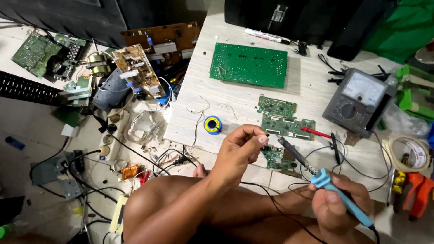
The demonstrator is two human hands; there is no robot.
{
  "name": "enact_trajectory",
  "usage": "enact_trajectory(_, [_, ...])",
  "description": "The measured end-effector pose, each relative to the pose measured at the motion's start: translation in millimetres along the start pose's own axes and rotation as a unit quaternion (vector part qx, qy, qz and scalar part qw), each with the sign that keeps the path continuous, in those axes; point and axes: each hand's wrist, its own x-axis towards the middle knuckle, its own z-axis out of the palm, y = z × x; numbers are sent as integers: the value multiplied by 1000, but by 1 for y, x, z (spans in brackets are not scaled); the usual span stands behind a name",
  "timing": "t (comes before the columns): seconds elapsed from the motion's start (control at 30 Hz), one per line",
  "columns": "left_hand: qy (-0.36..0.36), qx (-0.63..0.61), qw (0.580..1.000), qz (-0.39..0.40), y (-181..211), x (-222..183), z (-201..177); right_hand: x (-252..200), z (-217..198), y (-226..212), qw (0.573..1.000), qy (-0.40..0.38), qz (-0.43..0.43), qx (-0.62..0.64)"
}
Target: Soldering components onto a printed circuit board using a soldering iron on a cluttered workspace.
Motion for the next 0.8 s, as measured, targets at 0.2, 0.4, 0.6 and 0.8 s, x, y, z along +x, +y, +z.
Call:
enact_trajectory(0.2, [-2, 3, 1000, 0, 1, -2, 1, -3, -3, 7, 1000, 8, -25, 5])
enact_trajectory(0.4, [-26, 18, 999, 10, 9, -6, 4, -4, -14, 16, 999, -15, -45, 11])
enact_trajectory(0.6, [-37, 35, 998, 24, 9, -7, 1, -3, -11, 13, 999, 15, -44, -5])
enact_trajectory(0.8, [-46, 22, 999, 17, 10, -8, -2, -2, 13, -4, 997, 37, -51, -38])
